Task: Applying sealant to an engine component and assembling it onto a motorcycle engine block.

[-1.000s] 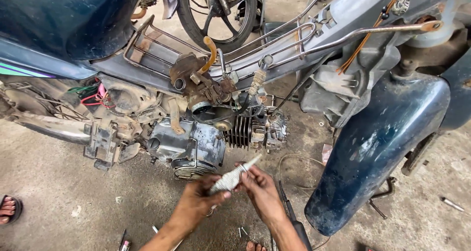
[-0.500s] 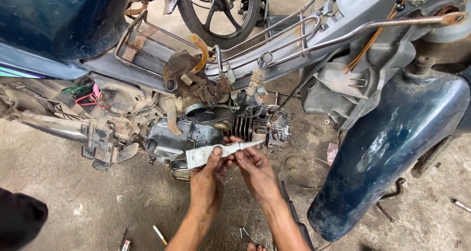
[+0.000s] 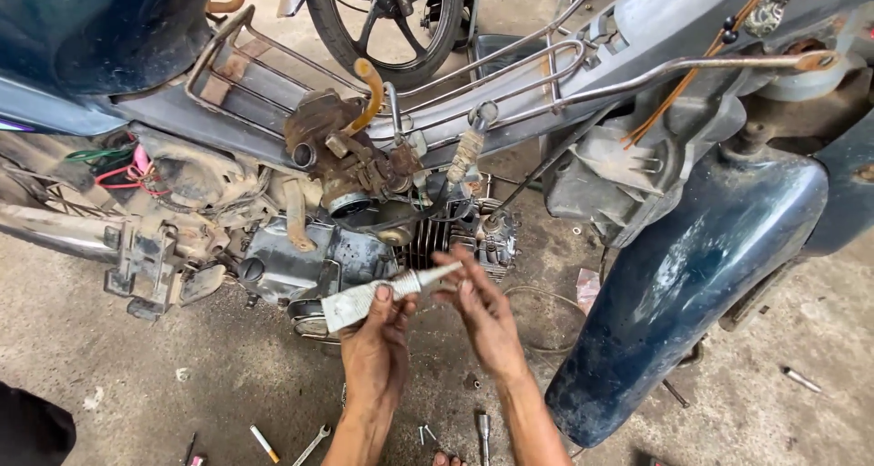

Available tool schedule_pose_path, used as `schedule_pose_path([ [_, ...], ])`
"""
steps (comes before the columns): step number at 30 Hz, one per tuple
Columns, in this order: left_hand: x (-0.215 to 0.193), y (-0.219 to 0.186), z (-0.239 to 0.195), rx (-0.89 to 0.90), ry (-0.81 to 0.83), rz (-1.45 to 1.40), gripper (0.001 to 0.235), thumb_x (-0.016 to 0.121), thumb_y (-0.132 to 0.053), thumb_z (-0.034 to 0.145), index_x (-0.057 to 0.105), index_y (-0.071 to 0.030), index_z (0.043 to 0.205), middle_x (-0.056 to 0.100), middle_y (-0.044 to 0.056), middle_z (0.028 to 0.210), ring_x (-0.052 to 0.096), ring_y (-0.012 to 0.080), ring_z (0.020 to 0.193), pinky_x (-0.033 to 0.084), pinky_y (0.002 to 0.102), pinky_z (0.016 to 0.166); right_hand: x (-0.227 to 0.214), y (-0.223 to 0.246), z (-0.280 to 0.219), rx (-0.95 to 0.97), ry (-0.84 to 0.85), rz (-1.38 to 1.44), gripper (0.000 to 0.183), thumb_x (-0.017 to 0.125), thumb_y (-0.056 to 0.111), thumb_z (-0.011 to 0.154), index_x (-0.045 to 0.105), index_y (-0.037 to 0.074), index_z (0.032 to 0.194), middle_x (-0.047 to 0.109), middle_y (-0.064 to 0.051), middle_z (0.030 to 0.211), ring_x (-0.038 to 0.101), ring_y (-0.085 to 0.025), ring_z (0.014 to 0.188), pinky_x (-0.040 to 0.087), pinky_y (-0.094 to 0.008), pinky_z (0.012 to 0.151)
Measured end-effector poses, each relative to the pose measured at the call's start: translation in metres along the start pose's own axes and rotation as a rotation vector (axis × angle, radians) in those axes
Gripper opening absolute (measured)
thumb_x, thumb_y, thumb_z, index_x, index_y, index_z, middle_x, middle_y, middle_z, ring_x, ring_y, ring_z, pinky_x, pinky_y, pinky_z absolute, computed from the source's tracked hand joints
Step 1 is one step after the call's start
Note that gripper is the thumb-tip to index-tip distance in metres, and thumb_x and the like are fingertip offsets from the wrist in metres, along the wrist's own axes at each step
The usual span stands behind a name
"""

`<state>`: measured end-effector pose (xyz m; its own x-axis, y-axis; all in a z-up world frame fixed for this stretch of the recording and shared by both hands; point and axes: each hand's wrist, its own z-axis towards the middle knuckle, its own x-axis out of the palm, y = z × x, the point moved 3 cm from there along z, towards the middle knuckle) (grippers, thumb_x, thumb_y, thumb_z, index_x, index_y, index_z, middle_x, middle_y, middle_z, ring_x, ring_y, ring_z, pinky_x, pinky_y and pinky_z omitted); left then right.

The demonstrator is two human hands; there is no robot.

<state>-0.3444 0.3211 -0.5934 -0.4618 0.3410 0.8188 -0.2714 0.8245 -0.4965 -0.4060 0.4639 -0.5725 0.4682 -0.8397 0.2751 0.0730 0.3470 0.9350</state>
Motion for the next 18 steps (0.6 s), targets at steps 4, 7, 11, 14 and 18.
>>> schedule_pose_path([
  [4,0.037,-0.004,0.003,0.056,-0.082,0.188,0.038,0.077,-0.004,0.082,0.062,0.004,0.116,0.076,0.026,0.103,0.074,0.0308,0.082,0.062,0.037,0.086,-0.041,-0.012,0.018,-0.150,-0.103,-0.073,0.067,0.048,0.009,0.104,0.019,0.018,0.163,0.050,-0.016,0.153,0.058,-0.026,0.124,0.056,-0.044,0.102],
  [7,0.045,0.008,0.012,0.138,-0.048,0.248,0.034,0.079,-0.004,0.081,0.062,0.002,0.110,0.075,0.023,0.096,0.075,0.0325,0.078,0.063,0.040,0.082,-0.061,-0.010,0.022,-0.226,-0.251,-0.296,0.066,0.050,0.009,0.104,0.023,0.023,0.163,0.058,-0.013,0.139,0.061,-0.022,0.119,0.056,-0.043,0.106],
  [11,0.034,0.023,0.017,-0.015,-0.009,0.134,0.014,0.072,-0.007,0.094,0.072,0.001,0.105,0.074,0.017,0.086,0.073,0.0238,0.076,0.060,0.030,0.068,-0.076,-0.013,0.025,-0.171,-0.325,-0.417,0.061,0.055,0.009,0.103,0.032,0.011,0.159,0.067,-0.010,0.128,0.064,-0.024,0.126,0.051,-0.045,0.114],
  [14,0.009,0.042,0.025,-0.136,-0.027,-0.009,0.016,0.070,-0.007,0.093,0.071,0.001,0.107,0.069,0.012,0.090,0.067,0.0204,0.080,0.058,0.027,0.072,-0.079,-0.009,0.021,-0.143,-0.334,-0.353,0.050,0.063,0.017,0.098,0.050,0.007,0.146,0.068,-0.011,0.130,0.067,-0.024,0.121,0.057,-0.042,0.109],
  [18,-0.003,0.050,0.027,-0.187,-0.092,-0.008,0.026,0.074,-0.006,0.086,0.070,-0.003,0.111,0.065,0.007,0.088,0.062,0.0174,0.079,0.054,0.023,0.073,-0.078,-0.004,0.018,-0.155,-0.300,-0.262,0.041,0.062,0.009,0.099,0.056,0.015,0.139,0.066,-0.005,0.137,0.067,-0.016,0.117,0.059,-0.035,0.105],
])
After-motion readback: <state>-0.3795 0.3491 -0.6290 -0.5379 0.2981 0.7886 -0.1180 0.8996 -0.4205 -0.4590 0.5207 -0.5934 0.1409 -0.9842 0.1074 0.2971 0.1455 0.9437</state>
